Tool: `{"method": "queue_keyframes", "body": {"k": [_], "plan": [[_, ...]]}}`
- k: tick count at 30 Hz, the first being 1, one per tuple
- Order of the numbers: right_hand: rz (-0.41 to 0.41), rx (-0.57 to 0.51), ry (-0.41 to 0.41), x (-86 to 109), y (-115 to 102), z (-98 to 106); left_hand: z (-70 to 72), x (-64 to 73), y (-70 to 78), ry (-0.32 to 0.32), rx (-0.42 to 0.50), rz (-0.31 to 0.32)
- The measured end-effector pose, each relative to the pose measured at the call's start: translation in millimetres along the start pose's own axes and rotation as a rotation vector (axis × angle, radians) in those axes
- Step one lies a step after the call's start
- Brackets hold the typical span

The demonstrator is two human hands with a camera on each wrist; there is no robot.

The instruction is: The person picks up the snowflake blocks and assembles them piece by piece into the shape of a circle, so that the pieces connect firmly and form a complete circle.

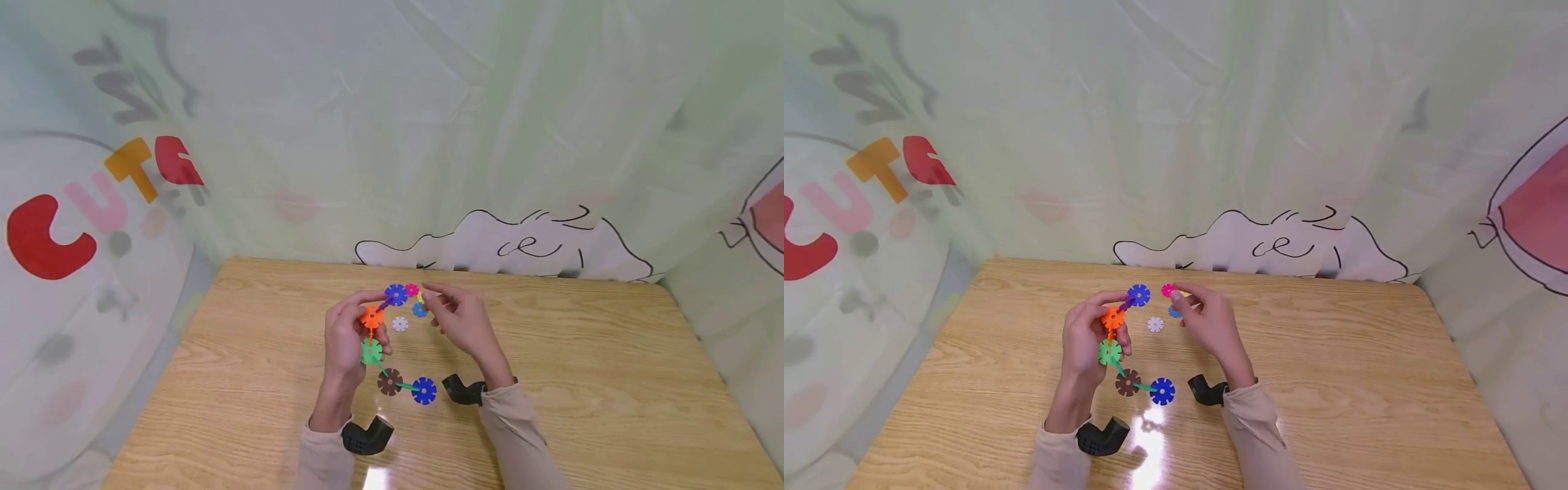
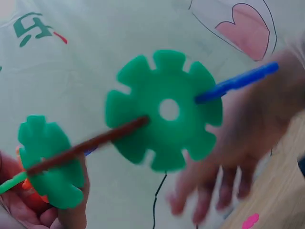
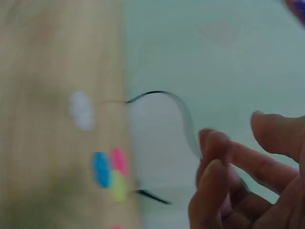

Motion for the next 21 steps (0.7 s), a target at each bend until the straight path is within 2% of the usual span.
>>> {"method": "queue_keyframes", "body": {"k": [4,8,13,17,21], "plan": [[-0.023,0.253,-0.088,-15.5,24,-32,5.5,-3.4,-7.8,0.027,0.115,0.035],[-0.019,0.453,-0.134,-20.4,31,-59,5.8,-4.8,-11.9,0.013,0.119,0.059],[-0.013,0.556,-0.167,-23.4,30,-75,1.8,-4.5,-12.0,-0.020,0.093,0.072],[-0.008,0.558,-0.149,-26.4,31,-77,0.1,-4.7,-10.9,-0.029,0.100,0.072],[-0.020,0.515,-0.125,-28.7,36,-71,-1.3,-5.2,-9.3,-0.039,0.099,0.059]]}}
Point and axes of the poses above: each hand's wrist, its own x-axis away from the middle knuckle, its own z-axis out of the back of the hand, y = z × x, the point moved 4 cm from there along -x, towards the middle knuckle, and after that the axes turned 6 degrees about -y, right-handed, at the moved point
